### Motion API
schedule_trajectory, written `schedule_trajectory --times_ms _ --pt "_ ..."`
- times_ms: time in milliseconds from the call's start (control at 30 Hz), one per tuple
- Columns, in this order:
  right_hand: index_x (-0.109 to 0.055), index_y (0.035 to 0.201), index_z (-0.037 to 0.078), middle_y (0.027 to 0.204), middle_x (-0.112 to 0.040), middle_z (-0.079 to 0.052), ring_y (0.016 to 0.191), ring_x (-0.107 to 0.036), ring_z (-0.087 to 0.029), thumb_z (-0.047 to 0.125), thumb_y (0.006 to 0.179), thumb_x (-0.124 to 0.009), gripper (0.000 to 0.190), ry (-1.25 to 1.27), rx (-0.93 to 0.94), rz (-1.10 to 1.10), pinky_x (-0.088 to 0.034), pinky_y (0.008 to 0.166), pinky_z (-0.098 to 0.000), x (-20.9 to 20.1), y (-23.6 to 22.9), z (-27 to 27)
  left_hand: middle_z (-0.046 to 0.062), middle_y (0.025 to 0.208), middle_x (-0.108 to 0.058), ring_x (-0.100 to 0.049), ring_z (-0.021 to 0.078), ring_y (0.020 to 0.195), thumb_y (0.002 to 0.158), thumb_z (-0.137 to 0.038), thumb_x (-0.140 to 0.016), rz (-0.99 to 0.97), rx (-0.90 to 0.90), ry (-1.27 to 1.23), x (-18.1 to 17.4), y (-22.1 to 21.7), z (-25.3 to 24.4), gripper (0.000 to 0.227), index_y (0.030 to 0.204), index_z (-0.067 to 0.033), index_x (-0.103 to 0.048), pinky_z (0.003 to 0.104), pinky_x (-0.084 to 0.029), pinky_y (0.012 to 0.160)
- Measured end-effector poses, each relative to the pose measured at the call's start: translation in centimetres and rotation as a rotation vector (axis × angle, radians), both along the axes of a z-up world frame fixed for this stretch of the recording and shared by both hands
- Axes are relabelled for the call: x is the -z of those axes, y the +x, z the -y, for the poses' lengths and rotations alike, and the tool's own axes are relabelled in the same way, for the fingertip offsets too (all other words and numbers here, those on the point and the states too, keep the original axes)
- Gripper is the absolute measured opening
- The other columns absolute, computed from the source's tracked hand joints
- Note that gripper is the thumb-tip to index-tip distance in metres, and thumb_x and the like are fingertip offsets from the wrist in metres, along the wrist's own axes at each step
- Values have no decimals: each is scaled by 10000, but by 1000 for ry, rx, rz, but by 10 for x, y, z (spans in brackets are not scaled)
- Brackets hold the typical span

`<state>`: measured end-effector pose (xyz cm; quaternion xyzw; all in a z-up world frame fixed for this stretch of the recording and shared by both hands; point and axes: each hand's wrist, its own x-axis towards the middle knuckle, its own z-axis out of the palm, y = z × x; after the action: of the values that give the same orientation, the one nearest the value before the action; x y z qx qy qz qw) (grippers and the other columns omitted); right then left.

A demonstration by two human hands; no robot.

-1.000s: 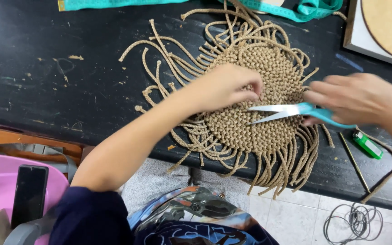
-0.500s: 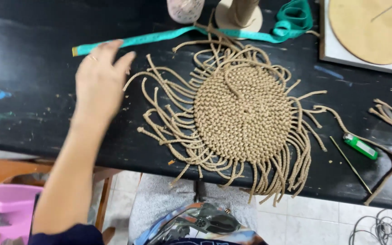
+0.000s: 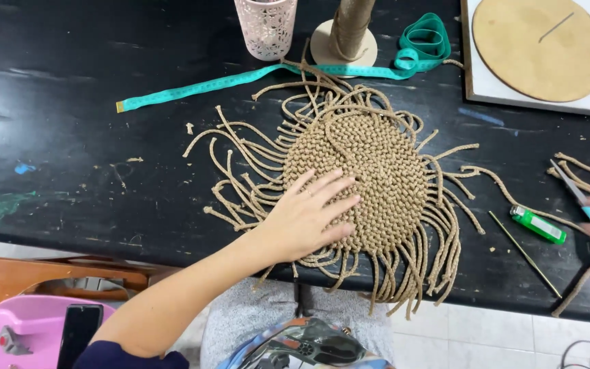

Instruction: The person is weaving rope edges onto a circular base, using a wooden stick to guide the rope and scissors to trim the ends.

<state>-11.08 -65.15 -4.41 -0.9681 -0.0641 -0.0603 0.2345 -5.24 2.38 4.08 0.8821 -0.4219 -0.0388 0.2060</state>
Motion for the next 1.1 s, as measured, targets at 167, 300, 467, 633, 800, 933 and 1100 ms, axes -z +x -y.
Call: schedule_trajectory --times_ms 167,300,467,633,800,933,1100 --pt "-743 1172 184 1172 -757 48 1045 -705 -118 212 933 -716 242 -333 -136 146 -512 847 -268 -164 -12 -297 161 1643 -244 -201 329 1518 1001 -626 -88 -116 -77 -132 -28 7 -9 802 1501 -90 -413 551 -102 1213" --pt "-755 1132 250 1148 -756 101 1052 -693 -78 275 939 -690 205 -231 -191 209 -503 891 -220 -149 -16 -361 69 1656 -192 -79 261 1527 985 -693 -119 13 -37 91 -27 5 -13 803 1562 -149 -247 563 27 1212" --pt "-673 1276 123 1287 -704 -20 1206 -645 -182 221 917 -695 373 -151 -356 244 -477 1068 -324 -133 -7 -411 52 1660 -246 -168 211 1546 975 -728 -142 228 82 96 5 -1 -3 881 1578 -100 -283 554 -55 1233" --pt "-597 1369 63 1398 -641 -76 1362 -563 -251 210 983 -603 413 -124 -324 197 -420 1142 -386 -120 -18 -422 22 1658 -239 -183 208 1535 972 -723 -121 113 66 132 -7 -4 2 874 1577 -111 -267 561 -59 1216" --pt "-609 1380 63 1394 -650 -75 1350 -576 -250 235 999 -583 419 -137 -299 223 -436 1149 -404 -109 -38 -423 56 1667 -240 -176 233 1554 932 -791 -203 257 166 98 0 -28 8 946 1605 -127 -212 564 -72 1239" --pt "-683 1293 75 1318 -697 -56 1294 -624 -233 189 979 -640 337 -114 -262 303 -480 1097 -365 -106 -50 -431 61 1663 -292 -226 242 1553 937 -764 -297 300 170 51 -6 -41 0 921 1601 -127 -269 571 -119 1241" --pt "-730 1233 186 1306 -715 47 1241 -647 -191 269 980 -659 275 -177 -199 456 -513 1030 -290 -100 -54 -434 67 1676 -260 -199 267 1554 905 -811 -246 266 141 33 18 -53 8 928 1613 -211 -238 587 -80 1249"
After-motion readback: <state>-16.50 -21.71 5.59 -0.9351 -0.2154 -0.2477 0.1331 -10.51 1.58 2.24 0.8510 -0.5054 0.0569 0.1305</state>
